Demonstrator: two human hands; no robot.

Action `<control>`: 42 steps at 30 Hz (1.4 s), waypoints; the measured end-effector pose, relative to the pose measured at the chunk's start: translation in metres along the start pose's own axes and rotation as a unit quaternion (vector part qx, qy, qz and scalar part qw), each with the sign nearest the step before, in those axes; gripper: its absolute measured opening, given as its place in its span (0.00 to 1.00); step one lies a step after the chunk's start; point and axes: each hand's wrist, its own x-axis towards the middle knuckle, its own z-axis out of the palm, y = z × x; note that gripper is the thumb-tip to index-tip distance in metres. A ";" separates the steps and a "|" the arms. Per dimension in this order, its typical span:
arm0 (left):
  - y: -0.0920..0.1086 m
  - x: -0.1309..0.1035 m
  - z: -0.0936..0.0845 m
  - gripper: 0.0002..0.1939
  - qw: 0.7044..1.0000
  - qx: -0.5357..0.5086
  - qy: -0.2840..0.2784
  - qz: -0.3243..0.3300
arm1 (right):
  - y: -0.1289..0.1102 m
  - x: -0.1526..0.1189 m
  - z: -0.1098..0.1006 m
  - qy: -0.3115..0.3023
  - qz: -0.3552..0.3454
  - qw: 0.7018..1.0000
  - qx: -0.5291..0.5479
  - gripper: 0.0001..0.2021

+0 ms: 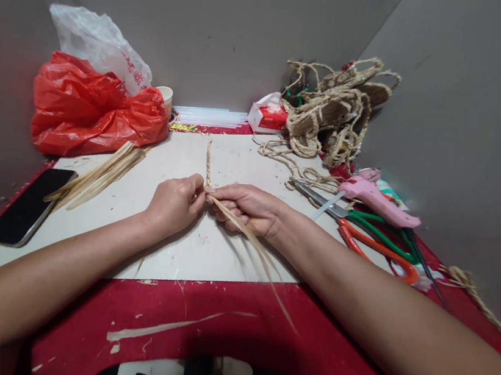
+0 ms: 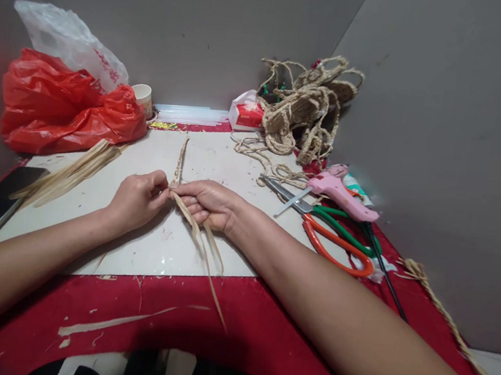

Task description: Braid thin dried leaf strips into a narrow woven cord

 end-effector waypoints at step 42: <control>0.004 0.021 -0.012 0.11 0.803 -0.463 -0.250 -0.279 | 0.001 -0.016 0.024 0.263 -0.196 0.632 -0.702 0.10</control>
